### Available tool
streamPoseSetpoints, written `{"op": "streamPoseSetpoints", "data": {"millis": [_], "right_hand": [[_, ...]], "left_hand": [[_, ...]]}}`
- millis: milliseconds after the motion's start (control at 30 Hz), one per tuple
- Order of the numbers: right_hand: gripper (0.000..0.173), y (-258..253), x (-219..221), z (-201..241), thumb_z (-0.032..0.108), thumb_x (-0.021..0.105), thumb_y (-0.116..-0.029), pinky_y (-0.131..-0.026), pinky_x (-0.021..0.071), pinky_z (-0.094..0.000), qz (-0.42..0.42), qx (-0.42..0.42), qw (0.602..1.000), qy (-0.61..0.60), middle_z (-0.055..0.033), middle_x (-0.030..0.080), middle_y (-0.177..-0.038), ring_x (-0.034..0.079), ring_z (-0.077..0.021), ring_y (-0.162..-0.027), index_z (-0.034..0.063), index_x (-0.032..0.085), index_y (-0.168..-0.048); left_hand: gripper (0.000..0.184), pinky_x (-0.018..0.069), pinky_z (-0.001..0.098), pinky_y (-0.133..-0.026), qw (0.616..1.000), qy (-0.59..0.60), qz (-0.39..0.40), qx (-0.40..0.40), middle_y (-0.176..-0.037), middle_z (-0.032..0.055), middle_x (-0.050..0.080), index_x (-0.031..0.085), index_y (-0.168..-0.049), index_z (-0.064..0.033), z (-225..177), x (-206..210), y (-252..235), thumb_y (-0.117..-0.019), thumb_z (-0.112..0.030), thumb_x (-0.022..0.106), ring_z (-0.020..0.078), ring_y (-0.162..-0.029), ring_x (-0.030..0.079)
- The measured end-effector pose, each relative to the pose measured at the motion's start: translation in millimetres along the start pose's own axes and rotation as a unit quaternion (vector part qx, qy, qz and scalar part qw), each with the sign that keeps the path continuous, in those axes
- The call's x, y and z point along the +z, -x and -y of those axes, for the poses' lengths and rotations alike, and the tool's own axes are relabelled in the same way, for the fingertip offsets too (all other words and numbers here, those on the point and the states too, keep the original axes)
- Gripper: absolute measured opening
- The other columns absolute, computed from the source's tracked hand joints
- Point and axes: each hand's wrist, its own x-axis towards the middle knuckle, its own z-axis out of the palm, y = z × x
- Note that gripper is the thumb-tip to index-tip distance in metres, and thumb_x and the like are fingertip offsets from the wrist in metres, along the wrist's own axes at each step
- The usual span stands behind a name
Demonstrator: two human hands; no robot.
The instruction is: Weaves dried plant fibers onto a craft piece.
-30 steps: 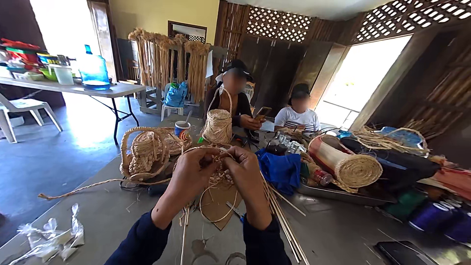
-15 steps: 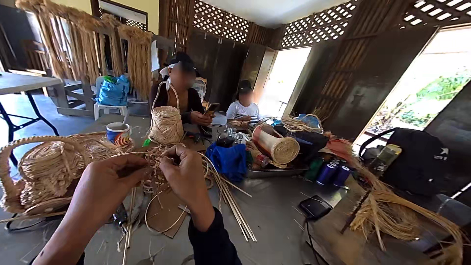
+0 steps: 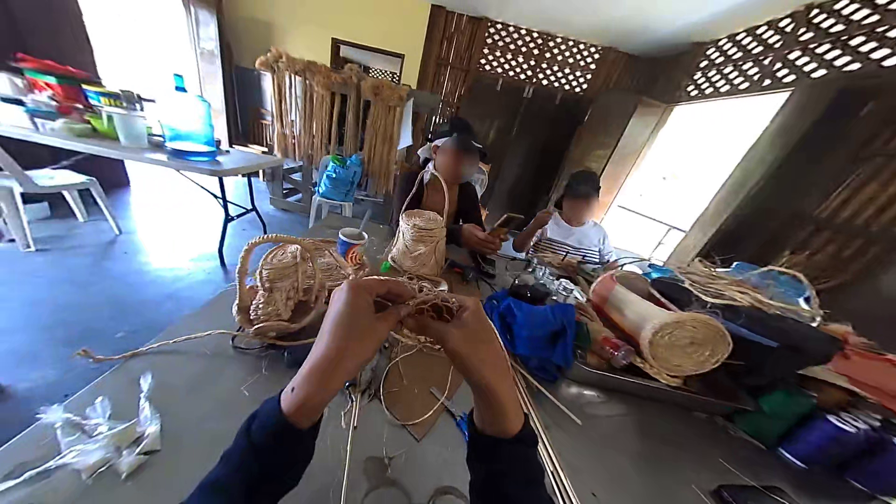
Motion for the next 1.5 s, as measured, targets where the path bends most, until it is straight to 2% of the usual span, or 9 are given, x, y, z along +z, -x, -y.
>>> {"op": "streamPoseSetpoints", "data": {"millis": [200, 433, 533, 700, 900, 1133, 1333, 1400, 1500], "right_hand": [[0.010, -0.5, 7.2, -1.5, -0.003, 0.076, -0.0825, -0.069, 0.0581, -0.0190, -0.026, -0.014, 0.999, -0.036, 0.0008, 0.072, -0.078, 0.067, -0.0004, -0.069, 0.0009, 0.074, -0.091], [0.008, -3.0, 4.6, -5.5, -0.005, 0.074, -0.0844, -0.067, 0.0573, -0.0187, -0.021, 0.005, 0.998, -0.058, 0.0024, 0.071, -0.075, 0.066, 0.0002, -0.068, 0.0014, 0.073, -0.088], [0.008, -3.8, 3.5, -4.1, -0.005, 0.074, -0.0849, -0.065, 0.0563, -0.0181, -0.020, 0.022, 0.998, -0.047, 0.0030, 0.069, -0.073, 0.065, 0.0004, -0.065, 0.0020, 0.072, -0.085], [0.011, -4.3, 3.5, -7.2, -0.001, 0.072, -0.0888, -0.067, 0.0587, -0.0205, 0.007, -0.009, 0.997, -0.080, 0.0002, 0.071, -0.081, 0.066, -0.0026, -0.069, -0.0018, 0.071, -0.100], [0.004, -7.8, 6.8, -15.2, -0.002, 0.073, -0.0867, -0.065, 0.0572, -0.0194, -0.032, -0.031, 0.996, -0.072, 0.0016, 0.071, -0.074, 0.065, -0.0010, -0.065, 0.0011, 0.074, -0.088], [0.004, -9.7, 9.2, -18.0, -0.003, 0.074, -0.0871, -0.064, 0.0572, -0.0194, -0.045, -0.025, 0.996, -0.072, 0.0011, 0.071, -0.073, 0.065, -0.0013, -0.064, 0.0012, 0.074, -0.086], [0.004, -9.6, 14.2, -18.0, -0.004, 0.073, -0.0874, -0.065, 0.0570, -0.0195, -0.050, -0.021, 0.994, -0.094, 0.0009, 0.071, -0.074, 0.065, -0.0006, -0.066, 0.0004, 0.074, -0.088], [0.005, -9.5, 15.3, -15.2, -0.005, 0.072, -0.0884, -0.062, 0.0575, -0.0194, -0.057, -0.011, 0.993, -0.102, -0.0001, 0.071, -0.075, 0.065, -0.0012, -0.064, -0.0010, 0.073, -0.090], [0.003, -7.6, 10.8, -8.5, -0.001, 0.073, -0.0902, -0.058, 0.0571, -0.0199, -0.038, 0.028, 0.995, -0.093, -0.0007, 0.069, -0.074, 0.064, -0.0029, -0.059, -0.0013, 0.072, -0.092]], "left_hand": [[0.009, 0.0572, 0.0183, -0.071, 0.997, -0.052, -0.055, 0.019, -0.086, -0.0024, 0.074, 0.076, -0.095, -0.0070, -0.9, -6.1, 0.2, -0.0869, -0.003, 0.078, -0.0005, -0.075, 0.068], [0.010, 0.0582, 0.0177, -0.068, 0.987, -0.048, -0.132, 0.079, -0.088, 0.0001, 0.075, 0.074, -0.095, -0.0044, 5.6, 4.7, 0.7, -0.0856, -0.002, 0.074, 0.0003, -0.073, 0.069], [0.010, 0.0585, 0.0196, -0.070, 0.986, -0.063, -0.128, 0.086, -0.090, 0.0020, 0.075, 0.075, -0.097, -0.0037, 6.0, 6.2, 1.1, -0.0866, -0.003, 0.074, 0.0021, -0.075, 0.070], [0.010, 0.0567, 0.0184, -0.071, 0.984, -0.086, -0.120, 0.096, -0.088, 0.0026, 0.074, 0.075, -0.097, -0.0029, 7.1, 6.1, 1.3, -0.0869, -0.003, 0.073, 0.0012, -0.075, 0.068], [0.010, 0.0559, 0.0177, -0.070, 0.980, -0.102, -0.130, 0.109, -0.087, 0.0024, 0.074, 0.075, -0.096, -0.0033, 7.8, 5.5, 1.8, -0.0881, -0.004, 0.070, 0.0005, -0.075, 0.068], [0.010, 0.0572, 0.0210, -0.070, 0.962, -0.137, -0.164, 0.170, -0.086, 0.0046, 0.073, 0.075, -0.094, -0.0035, 15.9, 8.7, -0.8, -0.0874, -0.004, 0.069, 0.0043, -0.074, 0.068], [0.016, 0.0587, 0.0211, -0.072, 0.981, -0.098, -0.119, 0.118, -0.089, 0.0024, 0.073, 0.073, -0.100, -0.0029, 12.5, 6.4, -2.5, -0.0849, -0.008, 0.075, 0.0039, -0.078, 0.070], [0.022, 0.0588, 0.0206, -0.073, 0.987, -0.070, -0.098, 0.105, -0.090, 0.0009, 0.072, 0.072, -0.102, -0.0036, 12.5, 4.7, -4.4, -0.0824, -0.009, 0.082, 0.0035, -0.079, 0.069], [0.021, 0.0572, 0.0210, -0.073, 0.988, -0.078, -0.097, 0.088, -0.089, 0.0013, 0.072, 0.073, -0.102, -0.0037, 9.9, 1.7, -3.3, -0.0830, -0.006, 0.081, 0.0044, -0.078, 0.068]]}}
